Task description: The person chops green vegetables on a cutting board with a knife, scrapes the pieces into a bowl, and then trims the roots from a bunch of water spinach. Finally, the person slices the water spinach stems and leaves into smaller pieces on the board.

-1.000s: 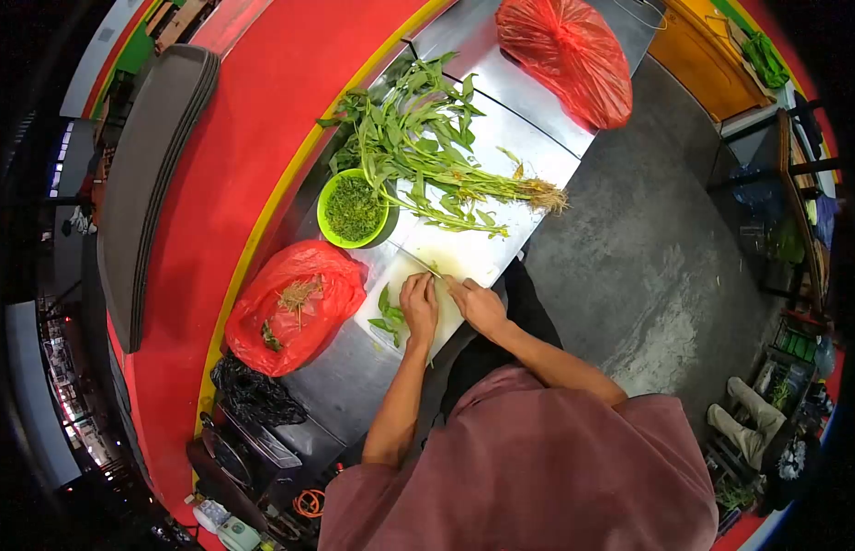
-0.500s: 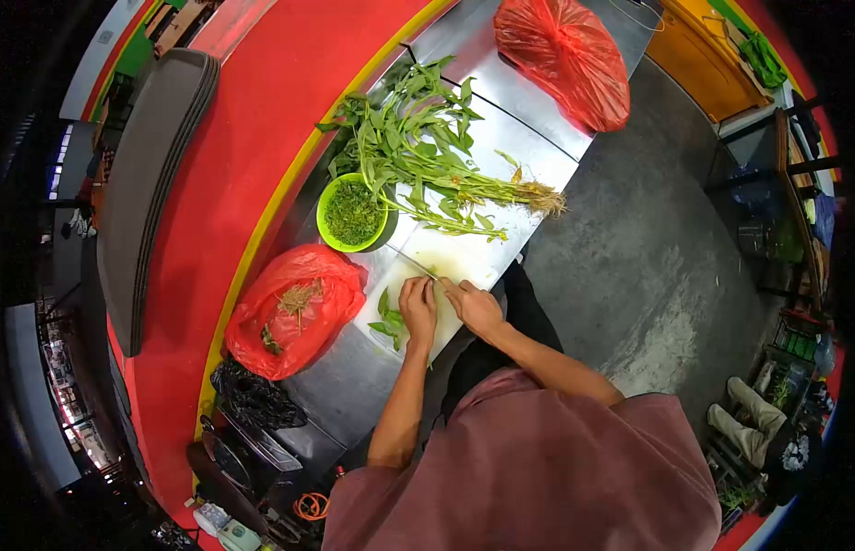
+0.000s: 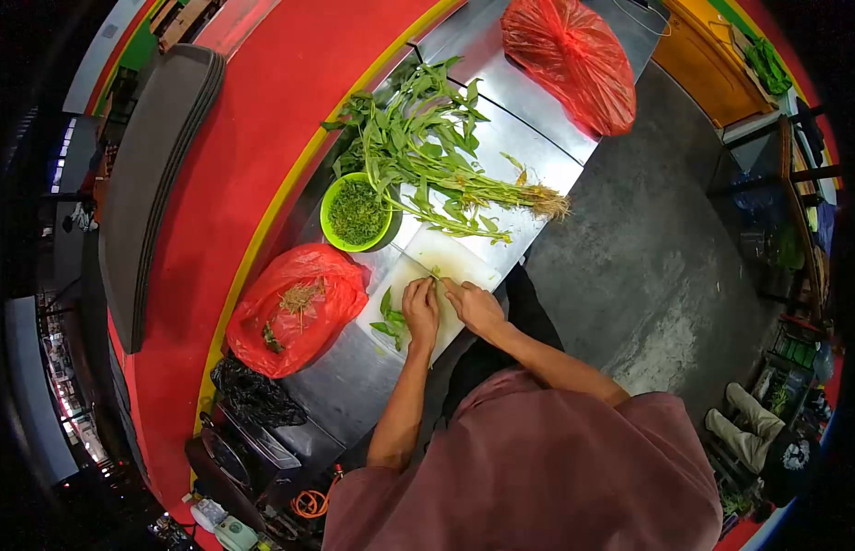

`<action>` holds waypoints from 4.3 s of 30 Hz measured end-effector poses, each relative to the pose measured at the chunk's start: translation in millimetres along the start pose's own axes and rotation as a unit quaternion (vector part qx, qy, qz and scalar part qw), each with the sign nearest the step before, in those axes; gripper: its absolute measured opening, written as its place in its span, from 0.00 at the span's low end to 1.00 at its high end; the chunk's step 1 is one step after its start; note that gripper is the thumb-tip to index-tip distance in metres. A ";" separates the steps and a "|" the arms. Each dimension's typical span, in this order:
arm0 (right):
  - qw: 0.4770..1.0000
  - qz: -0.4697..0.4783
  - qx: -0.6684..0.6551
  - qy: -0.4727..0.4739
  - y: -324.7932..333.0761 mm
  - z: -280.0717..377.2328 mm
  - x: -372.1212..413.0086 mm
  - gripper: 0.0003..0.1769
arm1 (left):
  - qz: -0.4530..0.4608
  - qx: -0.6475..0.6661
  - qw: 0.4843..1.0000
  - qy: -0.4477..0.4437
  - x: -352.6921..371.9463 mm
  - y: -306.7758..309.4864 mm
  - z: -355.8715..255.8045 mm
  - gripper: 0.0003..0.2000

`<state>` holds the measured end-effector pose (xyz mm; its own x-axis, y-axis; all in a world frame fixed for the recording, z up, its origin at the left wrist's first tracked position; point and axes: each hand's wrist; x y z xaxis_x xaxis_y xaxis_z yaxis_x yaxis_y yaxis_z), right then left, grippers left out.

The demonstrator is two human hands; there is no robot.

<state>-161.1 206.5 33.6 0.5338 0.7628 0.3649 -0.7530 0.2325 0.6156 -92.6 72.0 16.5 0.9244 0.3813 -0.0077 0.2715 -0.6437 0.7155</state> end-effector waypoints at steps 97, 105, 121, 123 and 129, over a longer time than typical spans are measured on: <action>0.997 0.005 -0.023 0.067 4.4 -4.0 4.8 0.22 | -0.123 0.010 0.992 0.011 10.2 -16.6 7.5 0.07; 0.998 0.043 -0.017 0.043 9.6 -0.2 -8.0 0.22 | -0.114 0.032 0.993 0.008 15.9 -9.7 0.7 0.09; 0.998 0.061 0.001 0.020 10.2 0.9 -3.1 0.22 | -0.104 0.030 0.994 0.029 11.9 -10.3 1.0 0.07; 0.998 0.044 0.004 0.037 7.0 -3.2 1.9 0.22 | -0.092 0.034 0.994 0.046 12.6 -10.6 -1.4 0.07; 0.999 0.022 0.016 0.042 -0.7 -3.3 -3.6 0.22 | -0.085 0.027 0.995 0.035 11.6 -9.3 -0.2 0.07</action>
<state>-163.8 205.6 29.5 0.4659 0.8198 0.3330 -0.7613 0.1796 0.6230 -84.4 82.5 10.0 0.8432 0.5324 -0.0750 0.4382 -0.5996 0.6697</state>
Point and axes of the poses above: each hand's wrist, its own x-axis away from the middle knuckle, its own y-axis out of the back of the hand, z = x × y, and after that the axes turned 15 degrees about z, right-handed
